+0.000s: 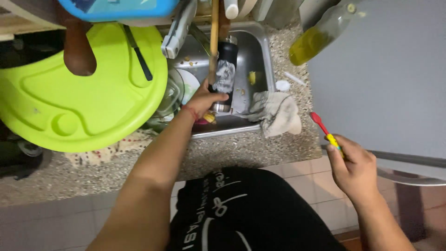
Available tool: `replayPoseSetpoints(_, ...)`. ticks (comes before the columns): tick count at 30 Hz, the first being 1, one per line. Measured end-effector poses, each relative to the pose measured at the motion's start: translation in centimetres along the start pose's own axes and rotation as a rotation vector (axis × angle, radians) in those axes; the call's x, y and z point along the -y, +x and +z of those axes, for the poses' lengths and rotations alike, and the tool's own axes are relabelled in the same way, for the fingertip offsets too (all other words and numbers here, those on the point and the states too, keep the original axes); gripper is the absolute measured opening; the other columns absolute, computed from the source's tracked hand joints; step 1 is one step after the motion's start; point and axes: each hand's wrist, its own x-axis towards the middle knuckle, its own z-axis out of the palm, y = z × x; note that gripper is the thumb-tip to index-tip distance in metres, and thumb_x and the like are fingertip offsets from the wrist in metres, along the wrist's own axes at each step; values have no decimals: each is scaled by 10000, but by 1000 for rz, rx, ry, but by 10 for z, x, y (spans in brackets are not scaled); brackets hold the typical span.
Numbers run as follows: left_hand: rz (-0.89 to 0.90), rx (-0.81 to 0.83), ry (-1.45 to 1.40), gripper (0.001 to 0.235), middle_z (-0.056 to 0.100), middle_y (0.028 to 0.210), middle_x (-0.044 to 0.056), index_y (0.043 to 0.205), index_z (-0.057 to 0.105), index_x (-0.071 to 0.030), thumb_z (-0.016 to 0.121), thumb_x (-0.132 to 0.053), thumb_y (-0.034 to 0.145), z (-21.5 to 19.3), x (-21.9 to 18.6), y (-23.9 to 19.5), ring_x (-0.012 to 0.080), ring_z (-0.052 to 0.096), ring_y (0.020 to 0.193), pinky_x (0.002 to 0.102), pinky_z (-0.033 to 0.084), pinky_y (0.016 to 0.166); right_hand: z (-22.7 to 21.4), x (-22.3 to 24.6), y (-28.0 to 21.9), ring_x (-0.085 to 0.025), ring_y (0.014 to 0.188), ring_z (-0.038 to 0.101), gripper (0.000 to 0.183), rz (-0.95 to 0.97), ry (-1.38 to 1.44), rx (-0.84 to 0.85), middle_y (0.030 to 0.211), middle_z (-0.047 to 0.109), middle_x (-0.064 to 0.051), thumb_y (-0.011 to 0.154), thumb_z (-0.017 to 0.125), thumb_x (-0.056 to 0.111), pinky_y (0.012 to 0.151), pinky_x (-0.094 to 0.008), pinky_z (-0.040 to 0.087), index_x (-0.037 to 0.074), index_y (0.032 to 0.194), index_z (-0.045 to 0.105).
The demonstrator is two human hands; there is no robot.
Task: Scrubbing the engraved logo on a black metal bottle with a toothbrush and cleaning agent at a sink.
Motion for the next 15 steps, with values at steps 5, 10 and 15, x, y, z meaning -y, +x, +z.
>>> replayPoseSetpoints(5,58,3,267,1170,327,1559,123,1571,103,-136,820,-155,647,-21,-8,12,266,331,1415,363,291,1159,9,-21,-29,-188,697,584,267,173,26,48,803,640,-34,1002,578,218,707,-325,439,124,1219,704)
replayPoseSetpoints(10,100,84,192,1307,380,1556,218,1569,-88,-227,838,-160,650,-24,-12,11,328,364,1452,477,285,1189,10,-26,-35,-207,562,439,205,120,12,19,633,465,-63,996,582,200,632,-366,392,96,1120,708)
replayPoseSetpoints(15,50,-10,112,1209,511,1451,185,1566,60,-170,838,-118,642,-29,-2,23,307,563,1294,443,399,1147,17,-21,-36,-182,747,627,247,176,74,34,956,725,-33,986,605,182,728,-321,468,107,1199,705)
